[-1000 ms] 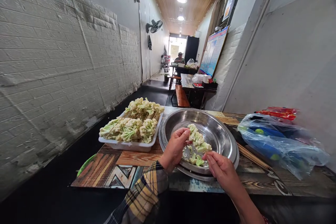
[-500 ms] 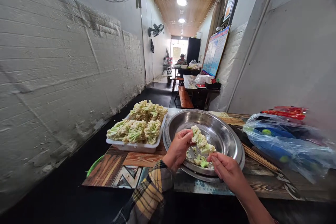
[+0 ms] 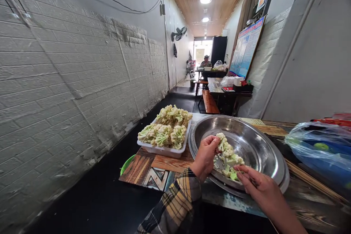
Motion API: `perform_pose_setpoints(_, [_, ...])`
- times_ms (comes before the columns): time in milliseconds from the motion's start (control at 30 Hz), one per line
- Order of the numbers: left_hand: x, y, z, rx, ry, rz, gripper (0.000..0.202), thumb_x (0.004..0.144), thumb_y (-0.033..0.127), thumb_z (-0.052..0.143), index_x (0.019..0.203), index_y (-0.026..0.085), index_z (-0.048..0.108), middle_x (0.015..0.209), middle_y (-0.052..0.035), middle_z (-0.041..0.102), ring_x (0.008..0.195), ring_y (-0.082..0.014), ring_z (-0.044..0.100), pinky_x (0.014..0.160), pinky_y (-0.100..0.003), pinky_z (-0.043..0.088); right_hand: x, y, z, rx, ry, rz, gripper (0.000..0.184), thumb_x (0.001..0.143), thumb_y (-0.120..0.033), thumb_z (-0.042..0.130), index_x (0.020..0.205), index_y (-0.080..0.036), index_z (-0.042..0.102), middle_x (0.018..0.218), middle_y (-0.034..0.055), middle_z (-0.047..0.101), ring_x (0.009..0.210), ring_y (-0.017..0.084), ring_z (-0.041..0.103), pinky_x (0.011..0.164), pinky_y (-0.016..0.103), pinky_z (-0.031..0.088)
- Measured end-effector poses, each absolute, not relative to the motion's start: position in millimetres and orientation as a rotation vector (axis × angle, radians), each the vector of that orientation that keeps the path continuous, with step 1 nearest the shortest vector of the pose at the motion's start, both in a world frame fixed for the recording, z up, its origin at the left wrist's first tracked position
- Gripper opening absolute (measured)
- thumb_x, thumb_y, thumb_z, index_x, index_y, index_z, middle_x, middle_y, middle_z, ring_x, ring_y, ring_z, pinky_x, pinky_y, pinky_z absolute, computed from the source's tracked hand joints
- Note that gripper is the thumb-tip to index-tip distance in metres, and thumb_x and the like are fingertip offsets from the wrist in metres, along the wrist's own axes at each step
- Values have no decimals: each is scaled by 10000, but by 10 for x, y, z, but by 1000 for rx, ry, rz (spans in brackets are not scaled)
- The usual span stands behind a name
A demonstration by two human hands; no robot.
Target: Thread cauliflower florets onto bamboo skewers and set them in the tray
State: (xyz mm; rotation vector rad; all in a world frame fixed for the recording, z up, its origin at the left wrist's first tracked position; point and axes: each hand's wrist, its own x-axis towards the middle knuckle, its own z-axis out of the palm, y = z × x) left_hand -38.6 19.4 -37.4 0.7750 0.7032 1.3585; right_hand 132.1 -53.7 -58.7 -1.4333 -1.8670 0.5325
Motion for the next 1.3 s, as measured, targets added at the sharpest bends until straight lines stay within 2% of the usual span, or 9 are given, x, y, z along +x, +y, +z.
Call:
perform_pose_setpoints(67, [-385, 192, -373, 768, 695, 1365, 427, 554, 499, 796, 672, 140, 597, 664, 8, 539, 585, -82, 472, 543, -218, 362, 1323, -541, -621, -1428, -1841, 501, 385, 832, -543, 525, 950, -246, 740, 905, 61, 763, 832, 271, 704, 743, 356, 546])
perform_pose_setpoints(167, [-389, 174, -365, 772, 692, 1354, 422, 571, 503, 788, 672, 144, 592, 670, 11, 539, 591, -84, 474, 554, -225, 373, 1309, -554, -648, -1402, -1809, 481, 387, 852, -541, 494, 911, -256, 748, 970, 57, 762, 914, 281, 702, 811, 370, 550])
perform_pose_setpoints(400, [-400, 143, -324, 773, 676, 1300, 409, 575, 471, 804, 652, 141, 575, 666, 22, 512, 602, -82, 471, 577, -231, 399, 1311, -553, -628, -1374, -1793, 436, 376, 868, -520, 478, 879, -252, 741, 864, 58, 768, 776, 268, 714, 716, 348, 559])
perform_pose_setpoints(600, [-391, 158, -265, 821, 684, 1259, 363, 601, 439, 799, 666, 144, 597, 663, 30, 509, 599, -72, 455, 584, -212, 401, 1276, -558, -562, -1335, -1825, 430, 367, 936, -439, 406, 858, -222, 691, 895, 98, 745, 838, 263, 688, 744, 349, 511])
perform_pose_setpoints(867, [-375, 164, -202, 844, 707, 1234, 329, 612, 413, 799, 662, 150, 609, 638, 38, 517, 580, -63, 441, 562, -193, 370, 1254, -555, -494, -1338, -1872, 364, 369, 958, -370, 363, 693, -222, 574, 649, 37, 635, 611, 176, 601, 598, 287, 414])
perform_pose_setpoints(1000, [-362, 195, -256, 874, 695, 1239, 306, 638, 405, 789, 685, 158, 614, 689, 29, 563, 636, -73, 492, 602, -190, 400, 1255, -522, -463, -1343, -1854, 340, 368, 941, -347, 380, 662, -212, 578, 637, 31, 615, 609, 168, 573, 588, 280, 383])
perform_pose_setpoints(1100, [-336, 228, -249, 874, 650, 1260, 273, 684, 393, 762, 751, 167, 623, 754, 24, 596, 682, -77, 533, 651, -193, 438, 1259, -478, -400, -1295, -1801, 431, 343, 925, -349, 415, 687, -197, 609, 656, 21, 620, 630, 160, 570, 596, 271, 375])
perform_pose_setpoints(1167, [-327, 247, -195, 873, 620, 1245, 273, 714, 397, 736, 821, 167, 635, 804, 9, 623, 709, -85, 564, 669, -202, 458, 1271, -454, -338, -1225, -1711, 604, 335, 915, -386, 442, 729, -185, 635, 581, -8, 574, 557, 135, 530, 554, 255, 359])
perform_pose_setpoints(1300, [-367, 227, -28, 866, 664, 1215, 403, 707, 454, 721, 985, 174, 641, 904, -48, 673, 789, -136, 631, 714, -253, 493, 1323, -421, -186, -1021, -1326, 1027, 409, 850, -541, 507, 800, -161, 651, 407, -90, 376, 373, 73, 311, 409, 208, 236])
